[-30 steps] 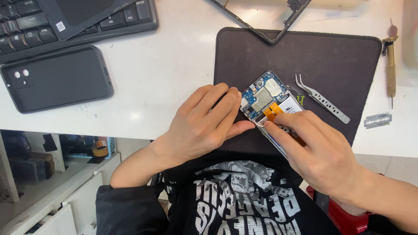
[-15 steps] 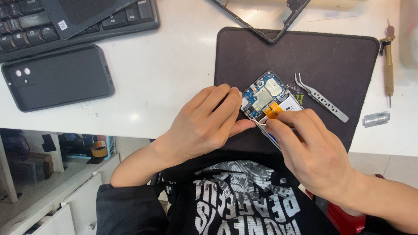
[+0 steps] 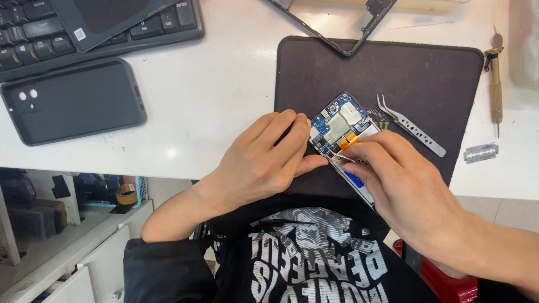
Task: The person uses tweezers to carefully lift and remove a ribbon cable from the motherboard of a disassembled smartphone. They then use a hairdryer to apply heat to the internal components before continuing to manipulate the cable with tweezers.
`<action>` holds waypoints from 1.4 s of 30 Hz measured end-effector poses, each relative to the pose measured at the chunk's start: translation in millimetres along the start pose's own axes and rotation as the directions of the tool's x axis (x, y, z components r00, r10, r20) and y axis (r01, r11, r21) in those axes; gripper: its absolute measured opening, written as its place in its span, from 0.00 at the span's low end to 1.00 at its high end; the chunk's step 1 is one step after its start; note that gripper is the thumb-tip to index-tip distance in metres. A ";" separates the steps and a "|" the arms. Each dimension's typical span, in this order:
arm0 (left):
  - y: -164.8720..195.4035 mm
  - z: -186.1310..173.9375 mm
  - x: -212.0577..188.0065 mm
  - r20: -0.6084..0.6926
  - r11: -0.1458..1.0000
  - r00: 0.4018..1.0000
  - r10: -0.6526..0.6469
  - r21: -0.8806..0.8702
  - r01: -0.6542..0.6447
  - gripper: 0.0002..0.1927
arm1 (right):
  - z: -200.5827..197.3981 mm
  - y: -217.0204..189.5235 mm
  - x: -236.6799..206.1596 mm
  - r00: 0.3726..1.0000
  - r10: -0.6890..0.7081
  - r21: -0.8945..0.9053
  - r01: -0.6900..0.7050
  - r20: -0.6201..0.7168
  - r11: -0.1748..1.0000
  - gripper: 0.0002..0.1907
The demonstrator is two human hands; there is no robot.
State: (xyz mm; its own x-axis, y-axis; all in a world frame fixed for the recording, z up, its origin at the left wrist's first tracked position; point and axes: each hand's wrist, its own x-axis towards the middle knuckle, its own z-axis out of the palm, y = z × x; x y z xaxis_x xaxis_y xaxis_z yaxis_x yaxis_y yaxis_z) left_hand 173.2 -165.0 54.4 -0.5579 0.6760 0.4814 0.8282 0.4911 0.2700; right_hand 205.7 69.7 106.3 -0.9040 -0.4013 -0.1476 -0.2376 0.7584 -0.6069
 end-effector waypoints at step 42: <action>1.8 -3.1 -1.7 0.004 1.000 1.000 0.000 -0.024 0.000 0.23 | 6.4 1.0 -8.3 0.980 -0.196 -0.241 0.186 -0.017 0.953 0.14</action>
State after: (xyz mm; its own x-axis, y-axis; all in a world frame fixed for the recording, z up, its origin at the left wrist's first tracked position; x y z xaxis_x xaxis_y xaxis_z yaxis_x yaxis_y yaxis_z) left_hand 175.8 -167.0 56.7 -0.5578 0.6786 0.4779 0.8294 0.4774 0.2901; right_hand 215.2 70.5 101.9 -0.8459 -0.5332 -0.0123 -0.4801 0.7713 -0.4178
